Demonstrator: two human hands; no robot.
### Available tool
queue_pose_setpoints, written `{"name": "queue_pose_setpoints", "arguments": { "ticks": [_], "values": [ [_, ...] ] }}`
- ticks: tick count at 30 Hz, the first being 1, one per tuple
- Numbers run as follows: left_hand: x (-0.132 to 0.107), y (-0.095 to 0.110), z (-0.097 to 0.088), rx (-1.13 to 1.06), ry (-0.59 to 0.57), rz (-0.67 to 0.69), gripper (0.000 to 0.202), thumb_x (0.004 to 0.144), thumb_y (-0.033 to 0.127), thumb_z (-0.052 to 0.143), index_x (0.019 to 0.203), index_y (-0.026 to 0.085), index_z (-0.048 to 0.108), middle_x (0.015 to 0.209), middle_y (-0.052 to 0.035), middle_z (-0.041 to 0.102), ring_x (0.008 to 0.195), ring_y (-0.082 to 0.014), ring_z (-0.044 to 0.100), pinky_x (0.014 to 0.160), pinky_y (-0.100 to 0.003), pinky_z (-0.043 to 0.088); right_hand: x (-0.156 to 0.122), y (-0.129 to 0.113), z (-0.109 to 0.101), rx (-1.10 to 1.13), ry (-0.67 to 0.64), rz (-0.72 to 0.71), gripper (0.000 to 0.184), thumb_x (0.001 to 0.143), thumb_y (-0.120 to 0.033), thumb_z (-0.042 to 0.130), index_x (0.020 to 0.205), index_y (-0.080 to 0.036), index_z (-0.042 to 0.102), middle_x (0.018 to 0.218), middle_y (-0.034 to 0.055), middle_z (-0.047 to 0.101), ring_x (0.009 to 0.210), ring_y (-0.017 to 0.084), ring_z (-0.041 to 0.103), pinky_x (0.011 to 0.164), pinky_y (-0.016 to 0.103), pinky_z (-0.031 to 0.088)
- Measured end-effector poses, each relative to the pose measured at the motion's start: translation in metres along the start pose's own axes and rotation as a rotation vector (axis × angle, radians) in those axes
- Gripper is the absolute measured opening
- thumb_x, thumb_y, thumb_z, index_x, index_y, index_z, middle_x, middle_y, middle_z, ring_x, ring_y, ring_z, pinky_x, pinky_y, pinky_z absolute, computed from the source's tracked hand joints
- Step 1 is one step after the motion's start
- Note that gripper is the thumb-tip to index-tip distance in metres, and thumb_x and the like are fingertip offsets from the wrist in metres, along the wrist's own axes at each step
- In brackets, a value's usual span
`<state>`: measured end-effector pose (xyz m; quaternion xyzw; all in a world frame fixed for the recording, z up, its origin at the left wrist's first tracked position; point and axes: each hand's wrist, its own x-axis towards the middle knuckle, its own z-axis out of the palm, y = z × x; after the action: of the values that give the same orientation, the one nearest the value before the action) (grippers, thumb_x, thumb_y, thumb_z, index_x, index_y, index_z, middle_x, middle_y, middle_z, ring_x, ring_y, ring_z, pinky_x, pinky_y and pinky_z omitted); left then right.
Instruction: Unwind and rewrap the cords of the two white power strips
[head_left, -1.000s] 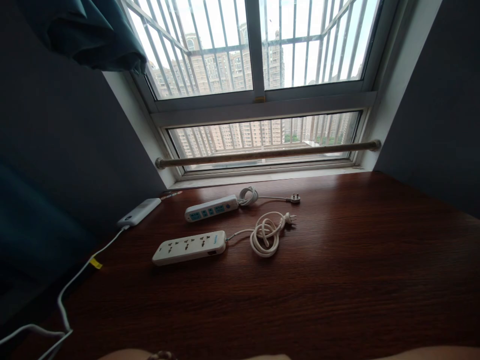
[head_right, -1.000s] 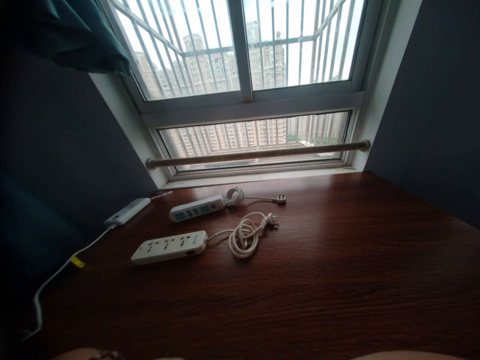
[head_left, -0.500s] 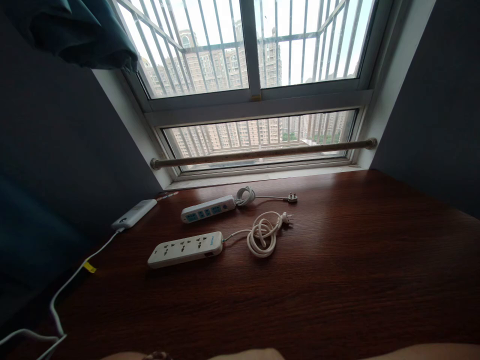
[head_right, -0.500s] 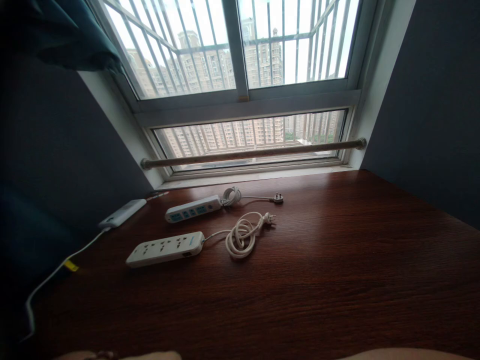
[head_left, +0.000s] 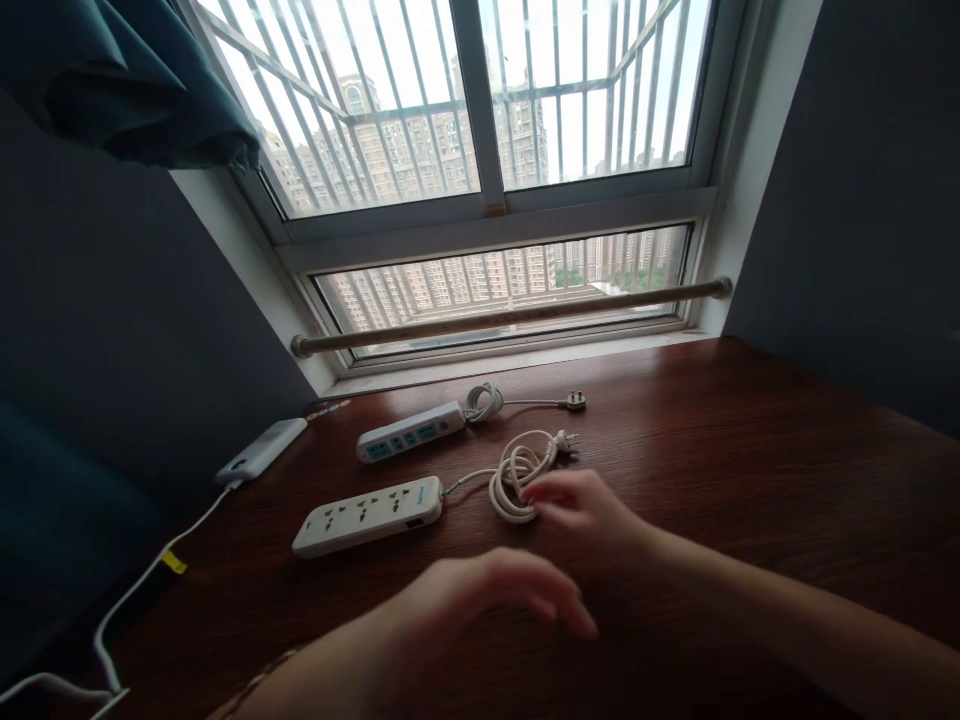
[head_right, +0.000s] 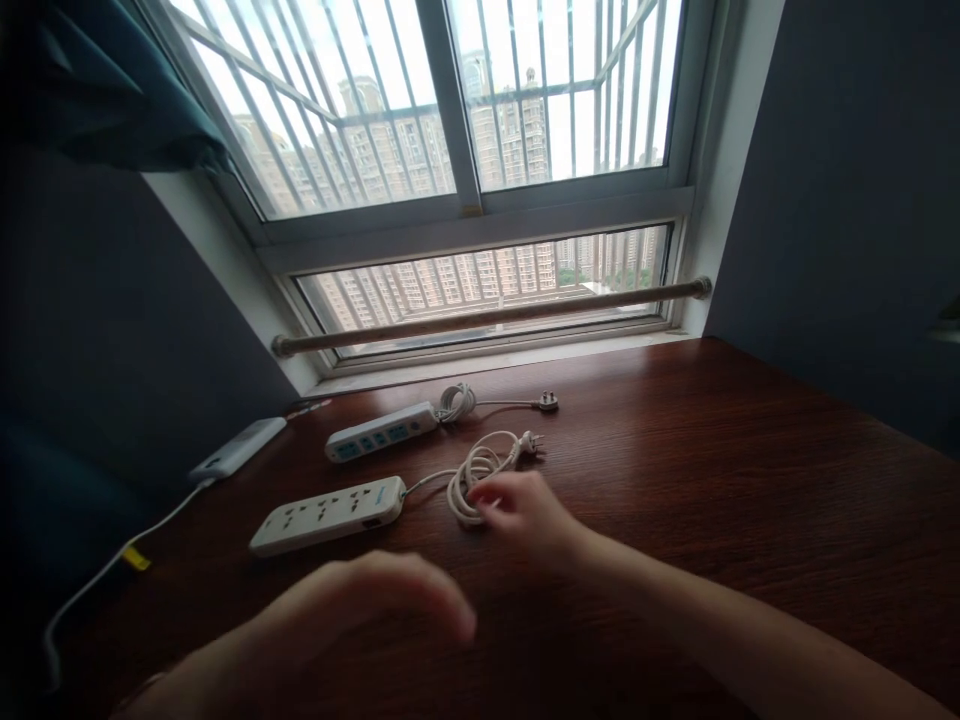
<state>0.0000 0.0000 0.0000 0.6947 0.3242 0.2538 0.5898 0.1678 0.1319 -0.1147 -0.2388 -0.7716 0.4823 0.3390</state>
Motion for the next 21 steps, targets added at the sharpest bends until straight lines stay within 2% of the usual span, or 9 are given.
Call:
{"name": "queue_pose_setpoints", "arguments": {
  "ticks": [2, 3, 5, 7, 9, 12, 14, 16, 21],
  "values": [
    [0.006, -0.009, -0.026, 0.602, 0.179, -0.068, 0.068, 0.073, 0.048, 0.064, 0.133, 0.03, 0.039, 0.142, -0.0059, 0.037, 0.131, -0.0294, 0.032, 0.11, -0.045, 0.025, 0.03, 0.012, -0.02, -0.345, 0.14, 0.15, 0.02, 0.084, -0.015, 0.058, 0.102, -0.011, 0.065, 0.096, 0.0042, 0.063, 0.084, 0.013, 0.059, 0.076, 0.02, 0.046],
    [0.007, -0.02, -0.042, 0.808, 0.251, -0.13, 0.072, 0.074, 0.048, 0.062, 0.137, 0.032, 0.031, 0.147, -0.0048, 0.029, 0.134, -0.029, 0.027, 0.111, -0.047, 0.022, 0.043, 0.019, -0.028, -0.424, 0.194, 0.209, 0.024, 0.084, -0.015, 0.058, 0.107, -0.009, 0.063, 0.099, 0.0065, 0.062, 0.087, 0.015, 0.058, 0.078, 0.022, 0.045],
    [0.002, -0.051, -0.075, 1.095, 0.339, -0.32, 0.089, 0.069, 0.047, 0.066, 0.141, 0.024, 0.021, 0.151, -0.0091, 0.019, 0.139, -0.0324, 0.011, 0.112, -0.051, 0.015, 0.065, 0.033, -0.037, -0.521, 0.22, 0.28, 0.035, 0.083, -0.02, 0.062, 0.114, -0.004, 0.058, 0.105, 0.013, 0.059, 0.095, 0.02, 0.056, 0.084, 0.028, 0.042],
    [-0.01, -0.083, -0.104, 1.245, 0.371, -0.555, 0.098, 0.061, 0.045, 0.07, 0.141, 0.017, 0.021, 0.15, -0.0147, 0.017, 0.139, -0.0386, 0.003, 0.109, -0.06, 0.005, 0.079, 0.045, -0.038, -0.588, 0.174, 0.314, 0.041, 0.082, -0.027, 0.065, 0.114, -0.002, 0.058, 0.104, 0.0161, 0.059, 0.102, 0.025, 0.052, 0.087, 0.031, 0.039],
    [-0.025, -0.11, -0.124, 1.273, 0.401, -0.723, 0.103, 0.056, 0.046, 0.071, 0.141, 0.014, 0.021, 0.15, -0.0187, 0.015, 0.138, -0.0414, 0.003, 0.107, -0.064, 0.003, 0.087, 0.055, -0.032, -0.637, 0.115, 0.332, 0.043, 0.078, -0.029, 0.069, 0.111, -0.003, 0.06, 0.095, 0.0151, 0.061, 0.101, 0.027, 0.051, 0.087, 0.032, 0.037],
    [-0.047, -0.134, -0.141, 1.199, 0.408, -0.775, 0.091, 0.063, 0.05, 0.064, 0.138, 0.013, 0.028, 0.143, -0.0205, 0.028, 0.134, -0.0398, 0.019, 0.106, -0.063, 0.01, 0.091, 0.06, -0.025, -0.685, 0.098, 0.349, 0.037, 0.07, -0.016, 0.072, 0.105, -0.006, 0.063, 0.089, 0.0112, 0.063, 0.091, 0.023, 0.055, 0.082, 0.027, 0.036],
    [-0.055, -0.142, -0.148, 1.163, 0.439, -0.695, 0.076, 0.07, 0.052, 0.058, 0.132, 0.014, 0.037, 0.132, -0.0181, 0.041, 0.122, -0.035, 0.038, 0.105, -0.054, 0.025, 0.088, 0.057, -0.023, -0.697, 0.134, 0.368, 0.031, 0.068, -0.009, 0.068, 0.099, -0.012, 0.066, 0.09, 0.0075, 0.063, 0.086, 0.021, 0.056, 0.073, 0.025, 0.035],
    [-0.058, -0.147, -0.153, 1.138, 0.459, -0.612, 0.066, 0.073, 0.053, 0.055, 0.126, 0.015, 0.043, 0.122, -0.0148, 0.047, 0.11, -0.0301, 0.048, 0.098, -0.043, 0.035, 0.082, 0.052, -0.022, -0.703, 0.189, 0.383, 0.024, 0.07, -0.009, 0.062, 0.091, -0.017, 0.067, 0.088, 0.004, 0.063, 0.084, 0.02, 0.056, 0.064, 0.026, 0.032],
    [-0.051, -0.136, -0.16, 0.974, 0.542, -0.431, 0.058, 0.075, 0.056, 0.055, 0.116, 0.015, 0.053, 0.112, -0.0116, 0.052, 0.102, -0.027, 0.052, 0.091, -0.035, 0.039, 0.061, 0.034, -0.024, -0.69, 0.329, 0.359, 0.015, 0.07, -0.008, 0.055, 0.077, -0.019, 0.062, 0.076, 0.0014, 0.06, 0.075, 0.02, 0.052, 0.058, 0.028, 0.023]
  ]
}}
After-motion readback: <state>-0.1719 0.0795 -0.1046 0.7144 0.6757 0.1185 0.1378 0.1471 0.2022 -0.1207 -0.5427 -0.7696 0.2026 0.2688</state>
